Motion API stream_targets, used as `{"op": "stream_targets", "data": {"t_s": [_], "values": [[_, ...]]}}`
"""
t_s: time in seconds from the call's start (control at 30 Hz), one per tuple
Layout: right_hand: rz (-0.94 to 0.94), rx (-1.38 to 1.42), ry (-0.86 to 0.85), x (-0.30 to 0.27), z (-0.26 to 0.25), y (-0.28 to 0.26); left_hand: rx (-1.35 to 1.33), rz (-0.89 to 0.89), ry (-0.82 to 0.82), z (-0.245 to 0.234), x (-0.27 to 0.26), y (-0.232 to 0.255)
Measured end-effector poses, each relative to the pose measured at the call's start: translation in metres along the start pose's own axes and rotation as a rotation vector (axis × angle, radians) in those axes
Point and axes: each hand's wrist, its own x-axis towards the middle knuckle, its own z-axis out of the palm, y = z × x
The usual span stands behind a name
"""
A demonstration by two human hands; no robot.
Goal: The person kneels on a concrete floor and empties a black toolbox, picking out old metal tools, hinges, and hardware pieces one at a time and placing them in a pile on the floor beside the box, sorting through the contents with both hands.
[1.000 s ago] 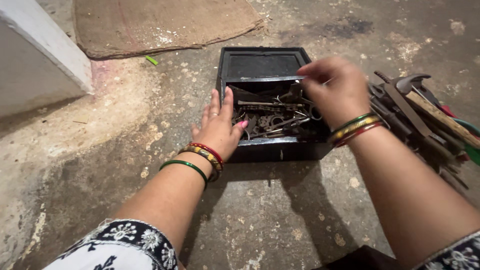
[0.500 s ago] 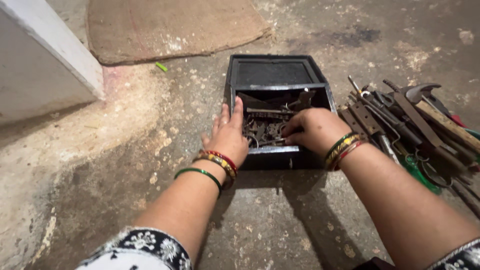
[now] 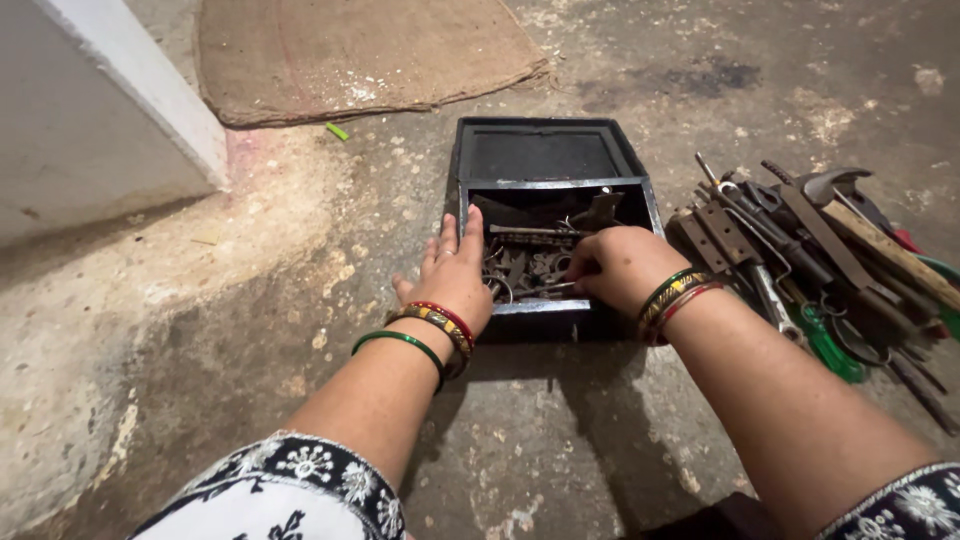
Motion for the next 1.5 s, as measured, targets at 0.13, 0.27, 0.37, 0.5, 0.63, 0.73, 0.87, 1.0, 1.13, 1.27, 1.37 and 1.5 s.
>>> {"op": "stream_targets", "data": {"t_s": [0.13, 0.27, 0.37, 0.5, 0.63, 0.73, 0.87, 1.0, 1.13, 1.27, 1.37, 1.5], "values": [[-0.004, -0.046, 0.062, -0.008, 0.006, -0.002, 0.002, -0.040, 0.002, -0.001, -0.010, 0.000], [-0.065, 0.029, 0.266, -0.019, 0.013, -0.005, 0.056, -0.007, 0.038, -0.006, -0.026, -0.006], [-0.032, 0.080, 0.329, -0.024, 0.010, -0.007, 0.174, 0.077, 0.097, -0.021, -0.039, -0.014], [-0.044, 0.128, 0.390, -0.028, -0.003, -0.010, 0.312, 0.113, 0.125, -0.046, -0.049, -0.014], [0.020, 0.149, 0.378, -0.041, -0.014, -0.014, 0.286, 0.110, 0.156, -0.052, -0.064, -0.010], [0.081, 0.117, 0.339, -0.051, -0.024, -0.021, 0.127, 0.051, 0.162, -0.040, -0.073, 0.001], [0.280, 0.149, 0.308, -0.066, -0.034, -0.023, 0.156, 0.159, 0.194, -0.030, -0.071, 0.007], [0.432, 0.269, 0.431, -0.078, -0.059, 0.013, 0.172, 0.228, 0.175, -0.036, -0.059, 0.002], [0.543, 0.243, 0.598, -0.094, -0.070, 0.085, 0.251, 0.214, 0.035, -0.039, -0.053, -0.002], [0.553, 0.222, 0.740, -0.091, -0.051, 0.157, 0.268, 0.236, -0.005, -0.036, -0.049, 0.000], [0.614, 0.351, 0.766, -0.084, -0.029, 0.189, 0.285, 0.228, -0.030, -0.038, -0.046, 0.002], [0.587, 0.198, 0.790, -0.070, -0.009, 0.202, 0.252, 0.192, -0.068, -0.041, -0.042, 0.004]]}}
